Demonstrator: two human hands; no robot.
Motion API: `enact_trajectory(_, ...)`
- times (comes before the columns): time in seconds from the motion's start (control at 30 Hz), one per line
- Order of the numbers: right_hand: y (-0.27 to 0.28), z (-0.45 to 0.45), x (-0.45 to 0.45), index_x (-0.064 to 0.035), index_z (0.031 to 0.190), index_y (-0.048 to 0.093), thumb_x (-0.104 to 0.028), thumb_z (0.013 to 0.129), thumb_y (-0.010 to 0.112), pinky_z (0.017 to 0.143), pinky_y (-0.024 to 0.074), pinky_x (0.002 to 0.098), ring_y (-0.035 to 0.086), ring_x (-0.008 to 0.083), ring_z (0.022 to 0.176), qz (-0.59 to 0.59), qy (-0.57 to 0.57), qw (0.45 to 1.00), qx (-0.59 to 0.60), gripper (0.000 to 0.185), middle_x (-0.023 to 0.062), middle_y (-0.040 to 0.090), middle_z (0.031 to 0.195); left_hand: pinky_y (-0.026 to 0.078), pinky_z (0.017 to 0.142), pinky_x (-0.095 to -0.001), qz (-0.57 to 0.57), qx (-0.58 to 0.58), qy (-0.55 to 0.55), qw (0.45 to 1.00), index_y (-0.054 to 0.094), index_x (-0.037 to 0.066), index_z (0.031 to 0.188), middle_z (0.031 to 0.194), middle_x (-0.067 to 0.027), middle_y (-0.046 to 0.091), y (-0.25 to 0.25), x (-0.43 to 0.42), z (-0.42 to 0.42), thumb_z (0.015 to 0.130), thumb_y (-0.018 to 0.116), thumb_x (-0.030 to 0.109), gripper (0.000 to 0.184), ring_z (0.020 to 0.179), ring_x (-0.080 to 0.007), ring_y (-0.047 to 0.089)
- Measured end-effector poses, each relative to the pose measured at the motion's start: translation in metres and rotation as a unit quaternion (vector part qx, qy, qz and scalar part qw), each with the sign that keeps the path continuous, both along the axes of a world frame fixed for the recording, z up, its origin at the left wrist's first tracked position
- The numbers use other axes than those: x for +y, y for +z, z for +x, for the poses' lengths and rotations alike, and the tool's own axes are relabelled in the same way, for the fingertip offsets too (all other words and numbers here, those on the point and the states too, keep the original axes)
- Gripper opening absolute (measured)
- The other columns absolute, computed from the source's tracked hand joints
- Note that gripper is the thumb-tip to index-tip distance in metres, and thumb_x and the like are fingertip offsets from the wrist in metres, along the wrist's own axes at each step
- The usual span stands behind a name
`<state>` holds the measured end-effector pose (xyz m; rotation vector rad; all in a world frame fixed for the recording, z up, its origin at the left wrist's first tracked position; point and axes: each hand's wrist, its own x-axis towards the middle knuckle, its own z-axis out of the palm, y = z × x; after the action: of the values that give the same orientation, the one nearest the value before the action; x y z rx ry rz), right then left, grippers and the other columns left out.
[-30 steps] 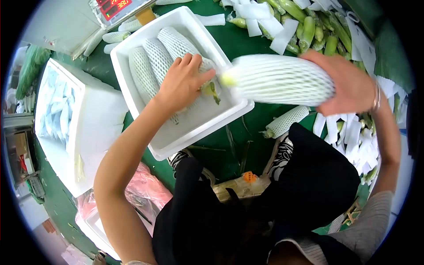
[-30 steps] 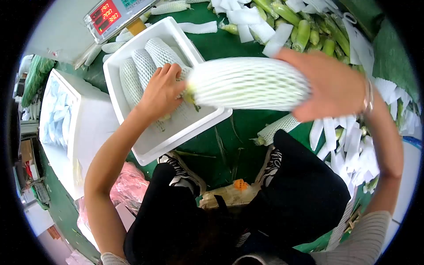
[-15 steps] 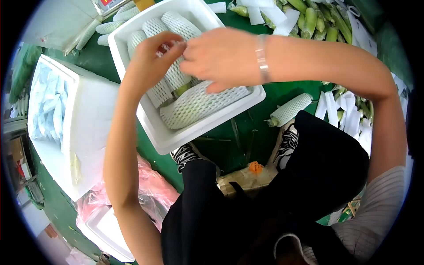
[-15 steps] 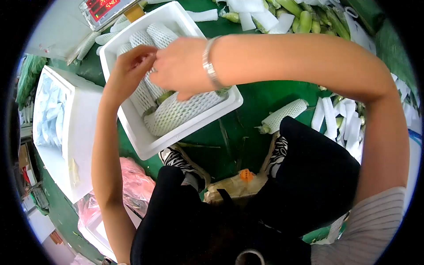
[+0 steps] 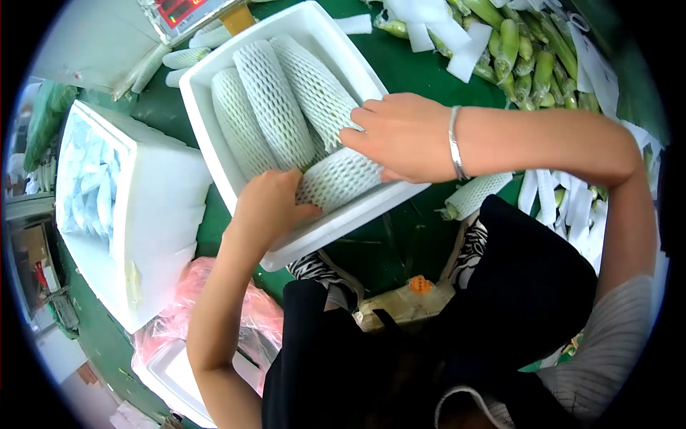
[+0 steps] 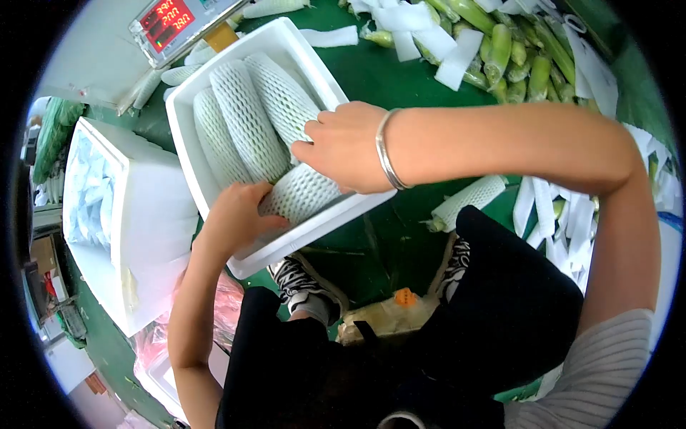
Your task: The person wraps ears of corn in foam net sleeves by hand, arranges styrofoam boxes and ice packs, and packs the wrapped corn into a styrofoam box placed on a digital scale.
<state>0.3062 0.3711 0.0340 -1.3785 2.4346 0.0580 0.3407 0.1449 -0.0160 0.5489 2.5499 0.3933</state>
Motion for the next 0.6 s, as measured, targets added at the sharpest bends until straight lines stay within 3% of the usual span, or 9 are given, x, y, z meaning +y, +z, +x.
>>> enact_trajectory(0.07,0.003,0.001,0.006,0.0014,0.101,0.048,-0.02,0.069,0.074,0.073,0.0473,0.0349,0.055,0.0269,0.089,-0.043,-0.01,0.999,0.013,0.046,0.0142,0.052,0.096,0.047,0.068,-0.0416,-0.004,0.009,-0.022,1.0,0.061,-0.002,0.091,0.078,-0.0213,0.061,0.005,-0.005,0.003,0.067,0.075,0.028,0.041,0.076,-0.0361,0.059)
enact_trajectory(0.13,0.016,0.002,0.012,0.0016,0.1,0.048,-0.019,0.071,0.072,0.075,0.0474,0.0353,0.055,0.0277,0.09,-0.096,-0.017,0.995,0.028,0.044,0.0146,0.052,0.095,0.048,0.071,-0.042,0.131,0.053,0.016,0.99,0.06,0.0,0.094,0.082,-0.0188,0.063,0.013,-0.01,0.011,0.073,0.071,0.029,0.037,0.079,-0.036,0.06)
enact_trajectory(0.17,0.024,0.002,0.016,0.0019,0.099,0.047,-0.019,0.072,0.071,0.076,0.0474,0.0356,0.056,0.0285,0.091,-0.144,-0.023,0.989,0.04,0.041,0.0151,0.053,0.095,0.049,0.066,-0.0376,0.173,0.086,0.062,0.979,0.061,0.001,0.097,0.083,-0.015,0.063,0.031,-0.008,0.015,0.074,0.071,0.019,0.031,0.073,-0.0303,0.062)
enact_trajectory(0.2,0.032,0.003,0.02,0.0019,0.099,0.047,-0.019,0.072,0.071,0.076,0.0474,0.0356,0.056,0.0285,0.091,-0.147,-0.017,0.988,0.044,0.041,0.0151,0.053,0.095,0.049,0.066,-0.0376,0.17,0.092,0.065,0.979,0.061,0.001,0.097,0.083,-0.015,0.063,0.042,-0.012,0.018,0.074,0.071,0.019,0.031,0.073,-0.0303,0.062)
enact_trajectory(0.27,0.045,0.006,0.031,0.0008,0.097,0.046,-0.016,0.073,0.069,0.075,0.0457,0.0364,0.053,0.0289,0.088,-0.184,-0.093,0.978,0.042,0.037,0.0138,0.049,0.093,0.048,0.059,-0.0318,0.242,0.169,0.181,0.938,0.061,0.0,0.098,0.082,-0.0119,0.064,0.059,-0.026,0.022,0.074,0.07,0.008,0.027,0.065,-0.0221,0.061)
enact_trajectory(0.3,0.048,0.007,0.036,0.0001,0.096,0.045,-0.014,0.074,0.068,0.073,0.0448,0.0382,0.052,0.029,0.084,-0.192,-0.107,0.975,0.043,0.035,0.0131,0.046,0.091,0.047,0.055,-0.027,0.227,0.204,0.184,0.934,0.062,0.0,0.098,0.08,-0.0093,0.063,0.065,-0.036,0.022,0.073,0.07,0.002,0.026,0.061,-0.0157,0.057)
enact_trajectory(0.4,0.052,0.01,0.044,-0.0008,0.096,0.045,-0.015,0.074,0.068,0.071,0.0447,0.0367,0.051,0.028,0.083,-0.208,-0.128,0.969,0.038,0.035,0.0122,0.045,0.09,0.046,0.053,-0.0257,0.206,0.218,0.247,0.921,0.062,-0.001,0.094,0.075,-0.0095,0.063,0.074,-0.055,0.022,0.075,0.069,0.005,0.022,0.061,-0.0144,0.057)
enact_trajectory(0.6,0.045,0.013,0.038,-0.0004,0.094,0.047,-0.014,0.073,0.067,0.071,0.0455,0.0367,0.052,0.0282,0.083,-0.247,-0.11,0.962,0.033,0.032,0.0126,0.046,0.091,0.046,0.053,-0.0253,0.221,0.21,0.263,0.915,0.062,-0.003,0.092,0.073,-0.0103,0.064,0.066,-0.052,0.004,0.076,0.068,0.007,0.02,0.06,-0.014,0.057)
